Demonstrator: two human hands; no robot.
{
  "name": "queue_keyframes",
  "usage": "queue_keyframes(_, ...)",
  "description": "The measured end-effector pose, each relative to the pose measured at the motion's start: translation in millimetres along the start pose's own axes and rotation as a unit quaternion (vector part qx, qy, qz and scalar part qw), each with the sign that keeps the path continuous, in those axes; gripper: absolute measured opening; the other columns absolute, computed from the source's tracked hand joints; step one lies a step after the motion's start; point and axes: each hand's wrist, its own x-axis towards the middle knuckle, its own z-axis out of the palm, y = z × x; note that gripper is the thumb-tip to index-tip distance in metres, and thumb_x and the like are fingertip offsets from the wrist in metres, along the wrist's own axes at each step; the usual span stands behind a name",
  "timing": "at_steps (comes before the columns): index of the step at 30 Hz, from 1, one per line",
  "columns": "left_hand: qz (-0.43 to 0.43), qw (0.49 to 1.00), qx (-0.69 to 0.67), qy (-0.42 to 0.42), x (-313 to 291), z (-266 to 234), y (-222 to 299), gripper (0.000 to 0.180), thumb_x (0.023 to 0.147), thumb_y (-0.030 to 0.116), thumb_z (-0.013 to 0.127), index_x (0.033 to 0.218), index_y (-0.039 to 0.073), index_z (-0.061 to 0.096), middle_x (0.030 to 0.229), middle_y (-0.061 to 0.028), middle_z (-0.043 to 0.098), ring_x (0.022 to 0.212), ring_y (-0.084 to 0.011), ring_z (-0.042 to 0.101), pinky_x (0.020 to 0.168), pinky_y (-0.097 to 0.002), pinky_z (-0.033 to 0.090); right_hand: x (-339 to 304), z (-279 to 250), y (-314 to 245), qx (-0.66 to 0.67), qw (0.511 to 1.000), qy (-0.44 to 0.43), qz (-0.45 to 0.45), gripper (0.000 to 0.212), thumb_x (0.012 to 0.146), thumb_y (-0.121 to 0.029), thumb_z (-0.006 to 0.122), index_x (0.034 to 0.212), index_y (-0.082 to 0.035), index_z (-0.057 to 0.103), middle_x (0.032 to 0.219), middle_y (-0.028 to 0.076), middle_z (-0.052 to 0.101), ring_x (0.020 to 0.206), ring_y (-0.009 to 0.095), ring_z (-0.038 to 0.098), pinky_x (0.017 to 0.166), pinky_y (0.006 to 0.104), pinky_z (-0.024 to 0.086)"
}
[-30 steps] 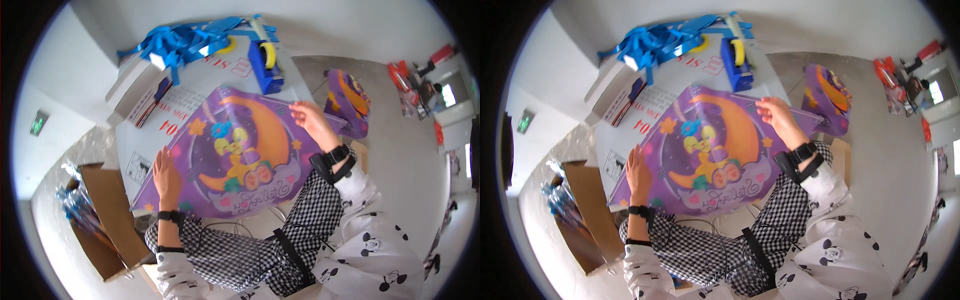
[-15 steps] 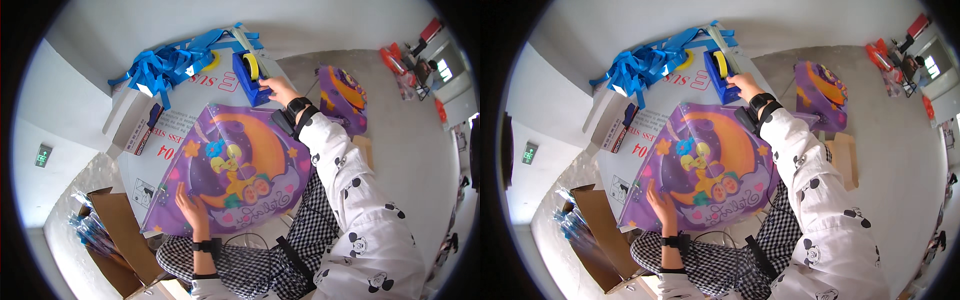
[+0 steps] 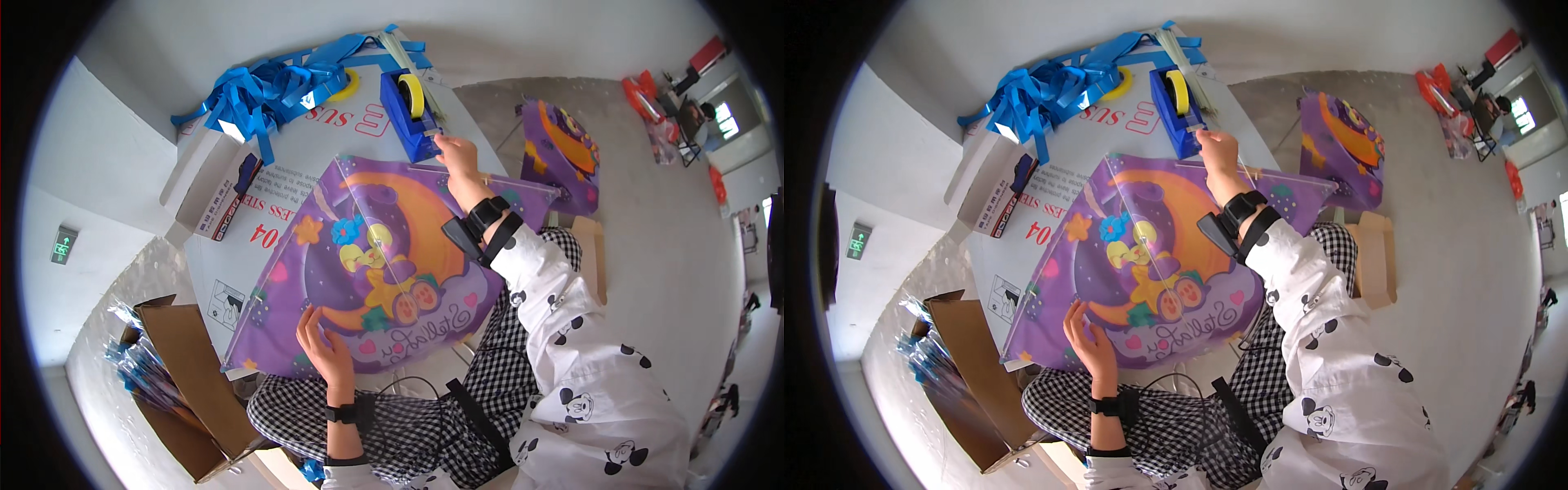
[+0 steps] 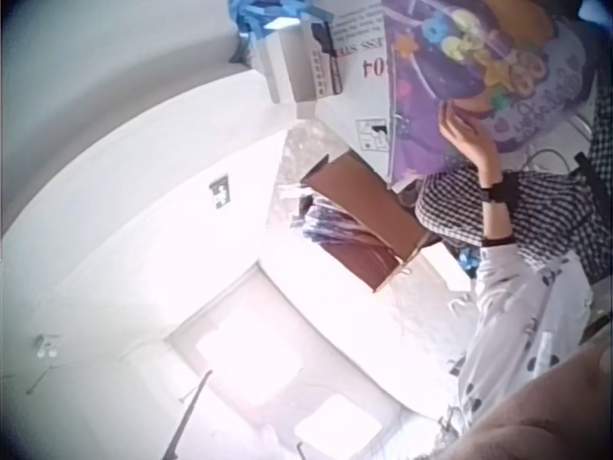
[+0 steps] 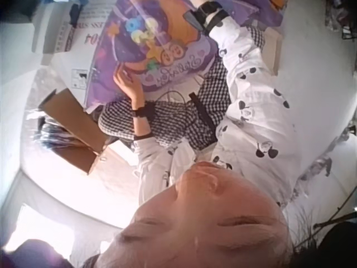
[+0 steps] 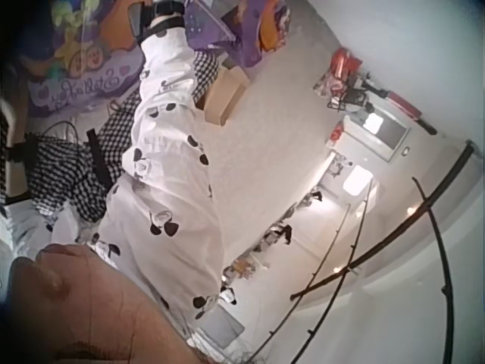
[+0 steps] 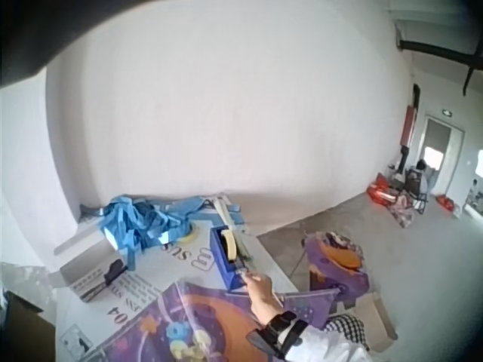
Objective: The recorder is assembling a kite by applying tape and attaching decorative blue ribbons.
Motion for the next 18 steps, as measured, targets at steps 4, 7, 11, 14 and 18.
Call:
queue_keyframes(4,0.001,1.0,-0.009,-0.004,5.1,-7.3,1.7,0.041,0.076,-0.012,0.046,0.113,0.002,0.058,0.122,-0.0147,0.054,0.114,-0.0322,0.051,0.094,-0.0403,0.043,5.0,-3.6,5.9,0.14,0.984,-0.08,0.073,0.017,0.084,-0.014,0.071,0.093,-0.001,0.063,0.089,0.005,0.063,0.085,0.017,0.061,0.081,0.0338,0.051)
queue_keyframes(7,0.005,1.0,-0.014,0.005,13.8,-26.3,3.3,0.039,0.078,-0.011,0.046,0.112,0.002,0.059,0.121,-0.0147,0.055,0.112,-0.031,0.053,0.089,-0.0377,0.045,9.9,-7.5,13.4,0.163,0.979,-0.09,0.086,0.017,0.084,-0.013,0.072,0.093,-0.002,0.063,0.088,0.006,0.063,0.084,0.017,0.061,0.079,0.0329,0.051)
queue_keyframes(11,0.033,0.997,0.029,0.056,34.9,-68.1,-11.3,0.036,0.079,-0.008,0.048,0.112,0.002,0.059,0.118,-0.0137,0.059,0.108,-0.028,0.056,0.084,-0.0344,0.047,27.3,-13.0,30.5,0.187,0.97,-0.135,0.077,0.012,0.085,-0.01,0.07,0.091,-0.001,0.064,0.089,0.007,0.064,0.082,0.017,0.062,0.078,0.0309,0.051)
queue_keyframes(14,0.003,0.99,0.026,0.138,58.3,-108.2,-40.4,0.036,0.08,-0.007,0.049,0.113,0.002,0.059,0.117,-0.012,0.06,0.107,-0.0247,0.057,0.082,-0.033,0.048,38.8,-12.0,48.0,0.219,0.967,-0.123,0.046,0.008,0.085,-0.003,0.067,0.091,0.002,0.064,0.092,0.01,0.064,0.085,0.019,0.062,0.082,0.0323,0.053)
queue_keyframes(18,-0.15,0.968,-0.011,0.199,87.5,-147.3,-94.9,0.029,0.084,0.0,0.054,0.112,0.003,0.062,0.107,-0.0105,0.062,0.096,-0.0221,0.06,0.08,-0.033,0.05,6.5,-6.5,62.7,0.177,0.976,-0.116,0.053,0.008,0.086,-0.002,0.065,0.091,0.002,0.061,0.097,0.01,0.062,0.094,0.019,0.061,0.09,0.0342,0.052)
